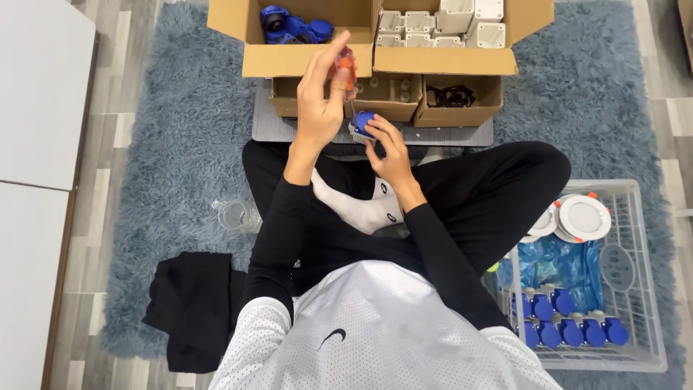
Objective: Assembling and inspecting small electrical components using a screwdriver while sitting on the floor.
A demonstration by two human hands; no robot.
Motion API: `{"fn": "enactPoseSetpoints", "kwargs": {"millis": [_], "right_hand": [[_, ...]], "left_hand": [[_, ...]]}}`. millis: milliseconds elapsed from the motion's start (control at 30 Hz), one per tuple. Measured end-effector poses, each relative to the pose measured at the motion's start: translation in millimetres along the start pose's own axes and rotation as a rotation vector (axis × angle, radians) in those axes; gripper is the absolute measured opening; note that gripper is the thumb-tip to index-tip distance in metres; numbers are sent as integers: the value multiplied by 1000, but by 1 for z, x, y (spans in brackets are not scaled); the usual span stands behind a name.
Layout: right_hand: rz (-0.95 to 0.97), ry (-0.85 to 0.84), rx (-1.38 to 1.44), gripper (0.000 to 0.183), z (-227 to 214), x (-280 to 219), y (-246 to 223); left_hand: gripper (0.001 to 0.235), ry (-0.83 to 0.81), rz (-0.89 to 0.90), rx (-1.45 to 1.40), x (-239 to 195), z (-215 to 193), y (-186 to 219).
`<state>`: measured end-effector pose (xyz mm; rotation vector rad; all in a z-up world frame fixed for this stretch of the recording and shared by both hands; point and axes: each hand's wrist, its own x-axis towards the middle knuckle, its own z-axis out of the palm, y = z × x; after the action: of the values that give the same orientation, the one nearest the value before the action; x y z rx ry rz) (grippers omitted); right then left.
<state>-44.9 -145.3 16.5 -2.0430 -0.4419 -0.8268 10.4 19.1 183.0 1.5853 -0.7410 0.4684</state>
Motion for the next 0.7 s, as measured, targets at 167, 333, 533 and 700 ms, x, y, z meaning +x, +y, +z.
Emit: {"fn": "enactPoseSetpoints", "kwargs": {"millis": [167,333,533,700], "right_hand": [[21,-13,19,36,-1,-1,0],[20,-14,24,35,-3,0,-1],[1,-13,39,34,-2,-4,0],[-10,-5,49,34,-1,-1,0]], "left_hand": [[35,6,36,73,2,-3,11],[43,96,76,141,2,0,2],[33,59,56,75,-5,0,3],[38,75,76,40,-3,7,-3]]}}
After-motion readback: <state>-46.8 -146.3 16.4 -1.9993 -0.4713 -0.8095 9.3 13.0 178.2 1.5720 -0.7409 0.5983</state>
